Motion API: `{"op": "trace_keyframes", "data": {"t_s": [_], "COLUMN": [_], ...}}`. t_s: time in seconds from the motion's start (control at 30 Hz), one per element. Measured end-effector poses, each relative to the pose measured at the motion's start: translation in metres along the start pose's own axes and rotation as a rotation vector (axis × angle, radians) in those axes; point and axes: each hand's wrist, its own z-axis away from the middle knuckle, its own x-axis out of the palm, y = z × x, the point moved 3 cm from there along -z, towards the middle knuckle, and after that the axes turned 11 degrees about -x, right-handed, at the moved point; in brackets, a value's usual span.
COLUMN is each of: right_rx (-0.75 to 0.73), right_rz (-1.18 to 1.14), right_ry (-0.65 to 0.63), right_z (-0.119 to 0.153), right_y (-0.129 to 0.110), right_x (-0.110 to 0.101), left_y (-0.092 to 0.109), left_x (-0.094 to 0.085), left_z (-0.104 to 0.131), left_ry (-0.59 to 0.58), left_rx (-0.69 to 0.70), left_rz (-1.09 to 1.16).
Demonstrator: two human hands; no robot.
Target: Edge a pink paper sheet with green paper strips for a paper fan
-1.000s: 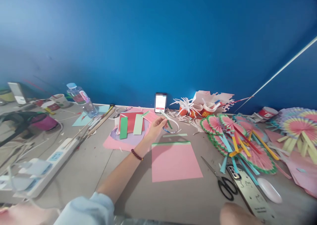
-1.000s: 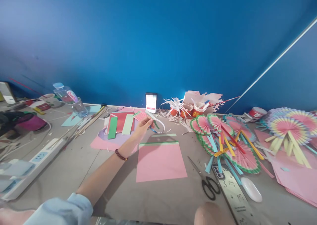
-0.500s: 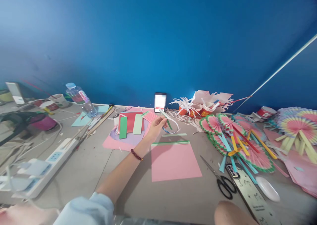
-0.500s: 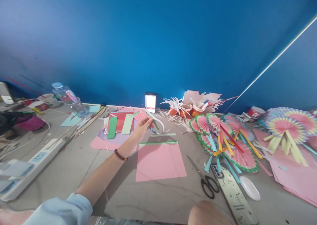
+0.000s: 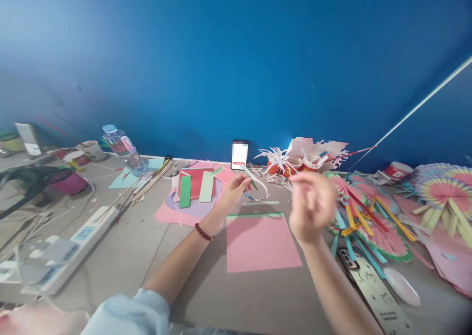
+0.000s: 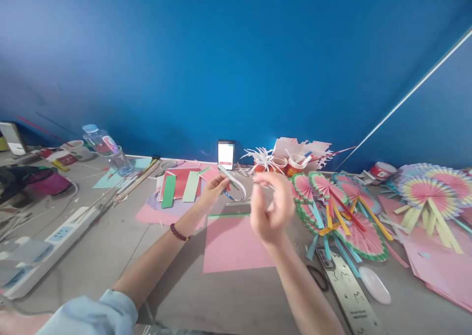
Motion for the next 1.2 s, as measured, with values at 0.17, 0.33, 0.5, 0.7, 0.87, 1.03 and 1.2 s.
{"op": "trace_keyframes", "data": {"t_s": [0.17,0.33,0.5,0.7,0.87,1.03,1.2], "right_rx": [0.161,0.386,0.624,0.741,0.744,0.785,0.907], "right_rz": [-0.103,-0.181,-0.369,-0.469,-0.434,-0.428,-0.535], "right_ry": [-0.331,-0.487,-0.532,-0.513,-0.553,-0.579,-0.551], "right_z": [0.004,0.021,0.032,0.035,0.034,0.036,0.042], "right_y": [0.033,0.055,0.072,0.075,0.070,0.068,0.072], "right_x": [0.041,0.058,0.066,0.069,0.069,0.071,0.077], "left_y": [0.004,0.001,0.004,0.021,0.027,0.025,0.023], "left_x": [0.000,-0.003,-0.004,-0.007,-0.006,-0.005,-0.006], "left_z": [0.002,-0.001,0.000,0.003,0.006,0.006,0.005], "left_ry": [-0.011,-0.009,0.045,0.132,0.212,0.190,0.161], "left_rx": [0.034,0.078,0.077,0.177,0.239,0.176,0.095], "left_rz": [-0.050,-0.057,-0.112,-0.232,-0.242,-0.146,-0.101]}}
